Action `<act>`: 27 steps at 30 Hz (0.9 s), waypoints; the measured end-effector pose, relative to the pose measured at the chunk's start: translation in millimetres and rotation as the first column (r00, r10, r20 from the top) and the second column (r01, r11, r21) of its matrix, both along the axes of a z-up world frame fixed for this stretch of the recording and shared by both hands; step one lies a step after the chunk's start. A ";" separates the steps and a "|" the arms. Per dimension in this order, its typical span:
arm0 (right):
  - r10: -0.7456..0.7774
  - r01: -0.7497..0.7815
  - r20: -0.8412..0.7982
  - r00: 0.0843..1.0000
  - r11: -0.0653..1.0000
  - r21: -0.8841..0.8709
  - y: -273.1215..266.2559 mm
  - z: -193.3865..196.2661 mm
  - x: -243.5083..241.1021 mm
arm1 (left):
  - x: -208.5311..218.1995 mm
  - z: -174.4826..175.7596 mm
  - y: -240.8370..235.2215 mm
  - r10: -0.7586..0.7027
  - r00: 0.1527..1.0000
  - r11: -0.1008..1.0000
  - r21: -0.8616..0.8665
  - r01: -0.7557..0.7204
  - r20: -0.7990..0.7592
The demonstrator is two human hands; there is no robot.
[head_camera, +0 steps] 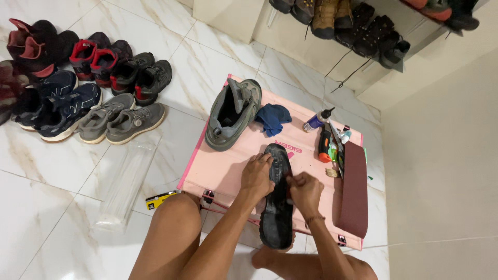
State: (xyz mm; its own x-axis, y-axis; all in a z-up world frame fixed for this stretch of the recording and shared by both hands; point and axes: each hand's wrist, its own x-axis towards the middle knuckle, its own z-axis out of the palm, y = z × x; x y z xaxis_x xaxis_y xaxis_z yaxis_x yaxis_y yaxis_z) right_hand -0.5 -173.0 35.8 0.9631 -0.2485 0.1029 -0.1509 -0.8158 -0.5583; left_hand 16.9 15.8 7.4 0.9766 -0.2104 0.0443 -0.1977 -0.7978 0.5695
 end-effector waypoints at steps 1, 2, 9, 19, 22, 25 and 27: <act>-0.003 0.003 -0.009 1.000 1.000 0.000 3.1 -0.5 4.1 | -0.2 -2.7 -1.9 -0.003 1.000 1.000 0.000 0.003 -0.009; -0.004 0.004 0.020 1.000 1.000 0.002 6.8 -0.6 8.7 | -0.1 -4.8 -3.3 0.003 1.000 1.000 0.000 -0.003 -0.016; -0.027 0.021 -0.106 0.994 0.998 -0.059 -4.1 2.0 -18.7 | -1.7 -18.0 -6.3 0.030 0.997 1.000 0.001 -0.031 0.073; -0.030 0.003 -0.193 0.981 0.990 -0.138 -3.1 -2.7 -7.9 | 1.9 -5.0 2.1 0.022 0.998 0.998 -0.061 -0.018 0.065; -0.036 0.022 -0.149 0.988 0.996 -0.092 3.8 9.4 11.2 | -0.5 0.5 -0.3 0.003 1.000 0.999 -0.037 -0.002 0.026; -0.027 0.017 -0.119 0.992 0.996 -0.086 4.2 2.4 15.3 | -2.8 5.1 5.3 0.014 0.999 0.999 -0.030 -0.013 0.034; -0.068 0.007 -0.276 0.959 0.976 -0.217 -7.9 -7.5 -3.2 | -5.7 9.8 6.8 -0.016 0.999 0.999 -0.038 0.018 0.036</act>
State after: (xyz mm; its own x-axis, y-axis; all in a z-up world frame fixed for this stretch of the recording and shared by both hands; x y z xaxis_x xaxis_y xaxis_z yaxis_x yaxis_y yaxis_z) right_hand -3.7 -180.9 28.3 0.9509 -0.2870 -0.1154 -0.3089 -0.9013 -0.3037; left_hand 11.1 22.6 17.2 0.9705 -0.2246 0.0876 -0.2320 -0.7718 0.5920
